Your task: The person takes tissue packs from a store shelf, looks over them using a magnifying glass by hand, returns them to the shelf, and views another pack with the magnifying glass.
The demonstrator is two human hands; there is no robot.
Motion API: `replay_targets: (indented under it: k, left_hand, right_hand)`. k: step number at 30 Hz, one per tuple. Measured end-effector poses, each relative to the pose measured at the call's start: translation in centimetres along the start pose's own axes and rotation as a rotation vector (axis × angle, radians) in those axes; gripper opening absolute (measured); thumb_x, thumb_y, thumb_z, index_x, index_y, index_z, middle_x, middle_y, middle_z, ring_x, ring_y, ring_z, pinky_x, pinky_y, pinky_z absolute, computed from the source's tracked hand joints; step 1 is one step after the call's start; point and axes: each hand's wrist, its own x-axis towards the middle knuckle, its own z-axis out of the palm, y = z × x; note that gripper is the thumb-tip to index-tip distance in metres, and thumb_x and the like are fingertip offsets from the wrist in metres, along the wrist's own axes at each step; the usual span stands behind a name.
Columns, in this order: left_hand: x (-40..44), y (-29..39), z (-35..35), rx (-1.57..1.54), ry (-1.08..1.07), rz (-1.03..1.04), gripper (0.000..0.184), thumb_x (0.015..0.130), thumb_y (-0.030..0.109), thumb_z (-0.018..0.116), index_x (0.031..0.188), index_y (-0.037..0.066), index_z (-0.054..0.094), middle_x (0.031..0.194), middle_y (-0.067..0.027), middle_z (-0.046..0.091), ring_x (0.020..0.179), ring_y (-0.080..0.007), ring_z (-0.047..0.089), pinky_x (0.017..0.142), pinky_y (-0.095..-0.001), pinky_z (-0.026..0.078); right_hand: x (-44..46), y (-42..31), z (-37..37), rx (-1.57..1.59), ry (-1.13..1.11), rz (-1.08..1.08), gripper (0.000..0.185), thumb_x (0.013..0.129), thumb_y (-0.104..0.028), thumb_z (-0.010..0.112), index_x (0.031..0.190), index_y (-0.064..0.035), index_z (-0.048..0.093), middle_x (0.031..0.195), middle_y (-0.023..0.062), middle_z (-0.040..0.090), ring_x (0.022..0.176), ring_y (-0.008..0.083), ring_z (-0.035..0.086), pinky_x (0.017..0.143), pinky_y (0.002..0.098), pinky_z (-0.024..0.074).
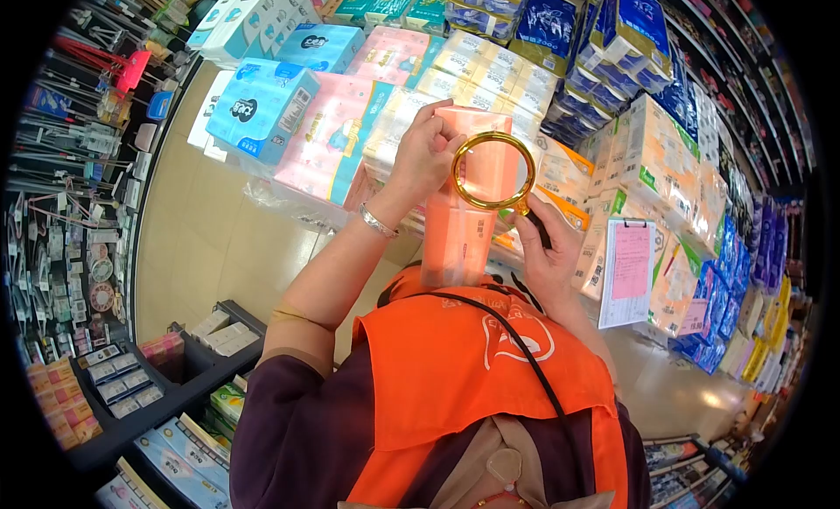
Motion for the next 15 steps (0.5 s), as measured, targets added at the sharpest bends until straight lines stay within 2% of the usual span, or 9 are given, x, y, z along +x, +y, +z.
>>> replay_targets:
  k: [15]
  left_hand:
    - [-0.06, 0.11, 0.04, 0.012, -0.002, -0.008, 0.014, 0.082, 0.009, 0.069, 0.077, -0.001, 0.06, 0.133, -0.0141, 0.055, 0.101, -0.0269, 0.062, 0.083, -0.0338, 0.05]
  right_hand:
    - [-0.27, 0.21, -0.14, 0.003, -0.008, 0.021, 0.032, 0.09, 0.0, 0.064, 0.121, 0.0045, 0.06, 0.077, 0.009, 0.061, 0.063, 0.0105, 0.052, 0.056, 0.0233, 0.0416]
